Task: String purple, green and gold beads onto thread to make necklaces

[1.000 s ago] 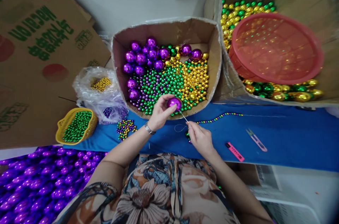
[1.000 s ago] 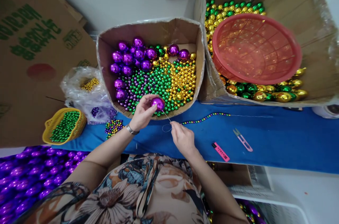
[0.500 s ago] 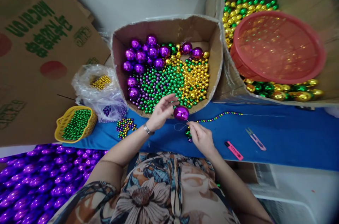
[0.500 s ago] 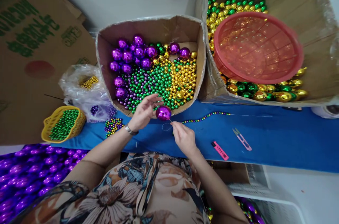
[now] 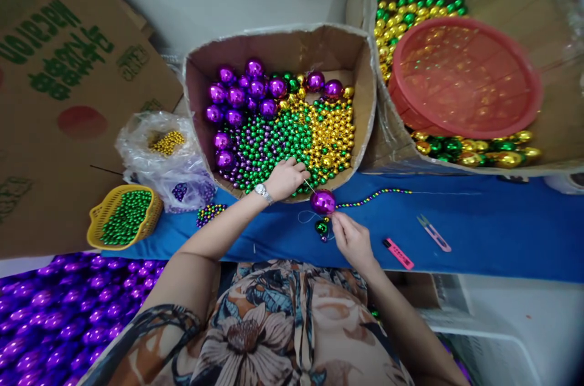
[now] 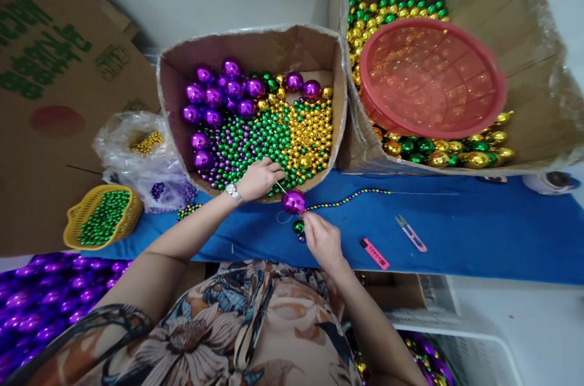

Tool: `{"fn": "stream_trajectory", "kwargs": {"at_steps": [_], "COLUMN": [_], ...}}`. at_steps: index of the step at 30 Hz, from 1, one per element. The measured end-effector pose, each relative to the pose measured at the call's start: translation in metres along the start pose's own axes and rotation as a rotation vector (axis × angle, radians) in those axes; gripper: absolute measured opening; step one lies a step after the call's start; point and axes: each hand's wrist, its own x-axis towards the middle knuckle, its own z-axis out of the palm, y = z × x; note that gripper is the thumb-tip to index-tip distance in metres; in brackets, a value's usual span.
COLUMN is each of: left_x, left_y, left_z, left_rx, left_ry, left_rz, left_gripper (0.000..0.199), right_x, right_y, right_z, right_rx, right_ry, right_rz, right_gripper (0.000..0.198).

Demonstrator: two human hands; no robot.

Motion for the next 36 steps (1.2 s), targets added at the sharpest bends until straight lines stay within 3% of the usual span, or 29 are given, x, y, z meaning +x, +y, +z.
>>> {"fn": "stream_trajectory", "kwargs": {"at_steps": [6,9,11,15,18,21,28,33,36], "left_x": [0.006,0.007,0.004,-0.008,-0.018,-0.023,-0.028,-0.03,-0.031], "left_y": [-0.013,-0.019,-0.021,-0.012,-0.001,0.007,0.011,0.015,0.021], "left_z": [-0.009,-0.006,-0.002,0.0,-0.005,-0.01,-0.011,-0.011,-0.011], "left_rx": [0.0,-0.149,-0.407,-1.219,-1.676,-1.888,-1.819,-1.546,-1.428], "left_ry": [-0.08,-0.057,0.065,0.347,0.349,0.28,0.323,0.442,0.43], "left_rz": [0.07,0.063,-0.004,-0.294,-0.416,-0.459,-0.484,-0.4,-0.33], "left_gripper": [0.024,0.023,0.018,0.024,0.029,0.031,0.032,0.03,0.03], "right_x": [-0.001,-0.001,-0.001,0.001,0.002,0.005,0.006,0.004,0.006], "right_y": [0.001,0.0,0.0,-0.002,-0.003,-0.006,-0.007,-0.006,-0.007], "right_z": [0.002,0.003,0.002,-0.001,-0.003,-0.003,-0.003,0.001,0.004], "right_rx": [-0.009,-0.008,-0.018,-0.04,-0.022,-0.015,-0.038,-0.141,-0.14], "right_ry": [0.01,0.011,0.023,0.036,0.028,0.019,0.001,0.03,0.053], "right_rz": [0.008,0.026,0.036,0.041,0.051,0.046,0.037,0.008,-0.008], "right_gripper": [0.021,0.023,0.023,0.023,0.024,0.024,0.026,0.025,0.024]}}
